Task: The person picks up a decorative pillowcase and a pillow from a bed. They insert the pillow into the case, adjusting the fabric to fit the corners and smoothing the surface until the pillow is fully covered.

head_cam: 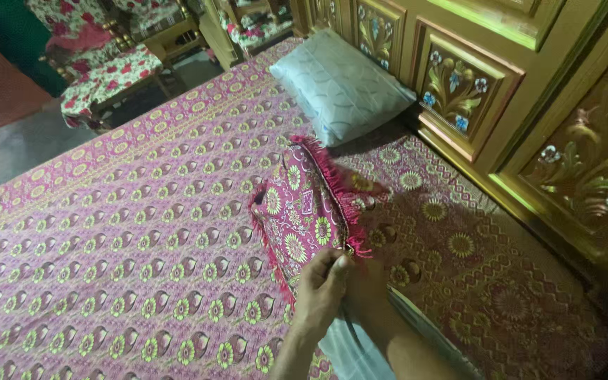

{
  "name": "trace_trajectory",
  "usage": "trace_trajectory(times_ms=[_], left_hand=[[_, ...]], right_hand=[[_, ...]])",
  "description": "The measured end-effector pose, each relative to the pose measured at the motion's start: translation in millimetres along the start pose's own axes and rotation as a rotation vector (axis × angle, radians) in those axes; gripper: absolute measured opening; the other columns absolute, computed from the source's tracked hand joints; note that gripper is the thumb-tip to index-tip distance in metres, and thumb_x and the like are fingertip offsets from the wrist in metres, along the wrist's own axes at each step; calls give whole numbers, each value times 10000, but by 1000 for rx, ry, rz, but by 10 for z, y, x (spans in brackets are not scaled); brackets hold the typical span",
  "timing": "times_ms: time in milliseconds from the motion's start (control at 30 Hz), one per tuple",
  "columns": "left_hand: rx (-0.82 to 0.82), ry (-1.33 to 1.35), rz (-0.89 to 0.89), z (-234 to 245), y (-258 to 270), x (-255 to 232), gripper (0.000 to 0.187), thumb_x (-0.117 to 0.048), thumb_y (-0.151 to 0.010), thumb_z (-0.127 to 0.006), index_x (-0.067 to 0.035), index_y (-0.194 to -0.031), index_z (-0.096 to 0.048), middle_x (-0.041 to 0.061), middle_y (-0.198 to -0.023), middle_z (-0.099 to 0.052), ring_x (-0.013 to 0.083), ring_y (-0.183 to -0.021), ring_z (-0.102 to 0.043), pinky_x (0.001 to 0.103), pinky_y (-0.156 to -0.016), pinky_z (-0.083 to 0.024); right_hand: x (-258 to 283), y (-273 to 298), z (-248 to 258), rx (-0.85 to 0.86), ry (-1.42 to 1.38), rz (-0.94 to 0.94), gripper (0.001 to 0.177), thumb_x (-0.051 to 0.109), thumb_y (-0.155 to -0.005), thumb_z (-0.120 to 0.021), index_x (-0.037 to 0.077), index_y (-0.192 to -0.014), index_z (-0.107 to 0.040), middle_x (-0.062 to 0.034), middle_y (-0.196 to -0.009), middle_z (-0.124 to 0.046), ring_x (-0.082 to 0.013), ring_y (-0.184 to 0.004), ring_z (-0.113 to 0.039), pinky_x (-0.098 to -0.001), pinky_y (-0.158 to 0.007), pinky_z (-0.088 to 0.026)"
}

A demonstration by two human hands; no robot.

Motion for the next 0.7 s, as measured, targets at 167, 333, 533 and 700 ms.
trace_trajectory(times_ms=[167, 333, 533, 700], left_hand=[[-109, 157, -251, 185, -22, -109, 174, -197, -1017, -641, -38, -975, -698, -8, -741, -616, 58, -600, -467, 222, -509, -380], [-292, 124, -308, 567, -156, 269, 155, -166, -997, -607, -41, -1039, -689, 28, -813, -695, 88, -683, -596, 242, -608, -506], [-495, -211, -185, 932, -201, 752, 203, -132, -1015, -553, -58, -1162, -671, 14, -831, -638, 97, -693, -555, 256, -599, -465], [-656, -47, -17, 1260, -124, 1105, 433, -96, -905, -438, -133, -1306, -596, 72, -896, -631, 196, -699, -543, 359, -602, -449]], right_hand=[[299, -112, 100, -158, -603, 2, 285, 261, -916, -617, 25, -1063, -681, -166, -920, -688, -290, -826, -664, -442, -714, -535], [789, 36, -73, -181, -12, 286, 295, 255, -901, -635, -4, -1029, -694, -182, -956, -677, -285, -858, -654, -434, -758, -529], [831, -22, -295, 224, 470, 84, 381, 154, -957, -622, -3, -1305, -608, -201, -1155, -697, -275, -1027, -714, -398, -943, -554], [897, -43, -23, 593, 77, 56, 493, 214, -980, -633, 75, -1446, -555, -112, -1274, -719, -188, -1148, -684, -368, -1003, -518]])
Point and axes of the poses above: each hand's wrist, its own y-axis away from the middle knuckle, its own z-axis out of the back of the hand, x = y × z, the point moved 4 cm from there along -y, towards the middle knuckle
